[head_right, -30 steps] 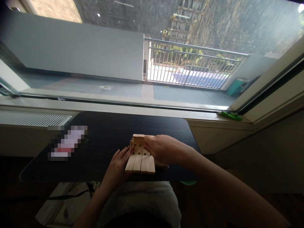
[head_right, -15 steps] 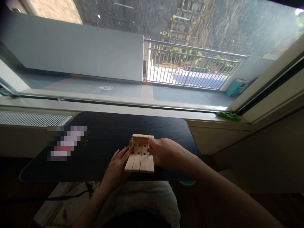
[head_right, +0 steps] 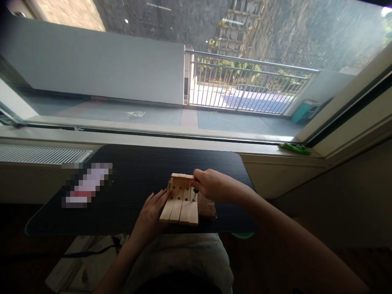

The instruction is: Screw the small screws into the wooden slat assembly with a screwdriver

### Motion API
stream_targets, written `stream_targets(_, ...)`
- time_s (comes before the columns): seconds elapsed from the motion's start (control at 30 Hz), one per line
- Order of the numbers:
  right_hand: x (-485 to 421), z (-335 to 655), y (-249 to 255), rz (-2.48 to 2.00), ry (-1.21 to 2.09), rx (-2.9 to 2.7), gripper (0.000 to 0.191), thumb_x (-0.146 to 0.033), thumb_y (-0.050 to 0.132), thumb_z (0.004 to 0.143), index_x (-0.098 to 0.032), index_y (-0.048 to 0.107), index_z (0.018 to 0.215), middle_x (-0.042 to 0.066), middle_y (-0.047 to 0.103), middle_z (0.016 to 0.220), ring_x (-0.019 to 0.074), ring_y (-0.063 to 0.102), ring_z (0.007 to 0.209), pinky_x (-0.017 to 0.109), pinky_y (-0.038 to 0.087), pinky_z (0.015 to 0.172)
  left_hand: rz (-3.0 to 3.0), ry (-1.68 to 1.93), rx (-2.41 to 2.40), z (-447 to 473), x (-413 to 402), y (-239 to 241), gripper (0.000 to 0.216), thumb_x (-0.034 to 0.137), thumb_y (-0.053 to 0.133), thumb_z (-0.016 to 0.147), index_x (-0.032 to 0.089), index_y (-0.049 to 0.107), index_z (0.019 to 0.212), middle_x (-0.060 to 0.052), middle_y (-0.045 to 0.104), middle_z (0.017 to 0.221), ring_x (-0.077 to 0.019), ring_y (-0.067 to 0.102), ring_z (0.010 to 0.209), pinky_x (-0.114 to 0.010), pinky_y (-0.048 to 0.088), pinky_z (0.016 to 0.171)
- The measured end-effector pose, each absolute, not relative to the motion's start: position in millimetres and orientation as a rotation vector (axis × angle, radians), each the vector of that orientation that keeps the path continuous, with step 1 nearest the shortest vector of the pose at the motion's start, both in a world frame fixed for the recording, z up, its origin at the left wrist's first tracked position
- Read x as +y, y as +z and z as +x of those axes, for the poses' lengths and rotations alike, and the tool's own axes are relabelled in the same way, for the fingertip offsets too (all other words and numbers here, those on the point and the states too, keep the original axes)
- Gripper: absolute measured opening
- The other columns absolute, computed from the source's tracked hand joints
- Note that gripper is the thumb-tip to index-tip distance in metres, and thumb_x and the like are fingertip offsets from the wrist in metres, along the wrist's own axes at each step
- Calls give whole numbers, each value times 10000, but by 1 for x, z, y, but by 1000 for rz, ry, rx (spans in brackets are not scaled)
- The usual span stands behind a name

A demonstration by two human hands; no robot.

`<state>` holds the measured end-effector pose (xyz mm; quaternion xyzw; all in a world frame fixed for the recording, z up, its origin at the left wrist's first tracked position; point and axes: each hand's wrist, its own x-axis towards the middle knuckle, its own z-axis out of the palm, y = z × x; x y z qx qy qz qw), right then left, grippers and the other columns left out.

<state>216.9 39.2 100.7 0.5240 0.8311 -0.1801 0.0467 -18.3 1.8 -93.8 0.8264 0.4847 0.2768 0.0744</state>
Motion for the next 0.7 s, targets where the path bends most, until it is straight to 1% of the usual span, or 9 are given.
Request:
stream_targets(0.1, 39, 217, 102, 1597, -505, 2511, 225, -350, 457, 1027, -183, 576, 934, 12, 615, 707, 119, 468, 549, 254, 261, 521, 2488, 845, 1449, -18, 2, -93, 770, 219, 737, 729, 186, 453, 1444, -175, 583, 1419, -342, 560, 1299, -536, 387, 1134)
stream_targets(0.2, 37, 213, 105, 1591, -385, 2470, 263, -383, 453, 1033, -181, 600, 954, 33, 649, 724, 136, 527, 581, 262, 255, 521, 2498, 854, 1446, -19, 2, -93, 761, 221, 732, 734, 188, 455, 1441, -175, 586, 1414, -341, 565, 1294, -536, 396, 1128)
stream_targets(0.33, 36, 209, 108, 1549, -185, 2427, 334, -433, 425, 1040, -173, 631, 999, 79, 709, 774, 193, 631, 656, 287, 251, 526, 2496, 859, 1442, -19, 2, -93, 774, 214, 741, 723, 182, 457, 1442, -176, 591, 1406, -344, 571, 1287, -543, 404, 1123)
stream_targets(0.47, 34, 204, 110, 1528, -13, 2408, 368, -433, 411, 1045, -162, 658, 1023, 107, 734, 769, 248, 689, 689, 301, 259, 523, 2497, 863, 1444, -19, 1, -92, 777, 185, 738, 714, 186, 456, 1437, -179, 589, 1407, -344, 578, 1280, -557, 414, 1113)
stream_targets(0.57, 31, 200, 111, 1530, 52, 2373, 398, -445, 416, 1042, -151, 683, 1009, 125, 734, 741, 273, 709, 706, 300, 284, 522, 2489, 861, 1453, -18, 1, -91, 750, 190, 736, 725, 196, 468, 1426, -179, 595, 1398, -342, 581, 1276, -566, 420, 1106)
stream_targets(0.7, 28, 195, 111, 1571, 108, 2352, 448, -467, 414, 1038, -152, 714, 928, 143, 731, 723, 284, 716, 712, 298, 323, 538, 2471, 851, 1443, -19, 1, -90, 733, 199, 740, 739, 209, 475, 1422, -168, 602, 1395, -340, 578, 1281, -566, 414, 1113)
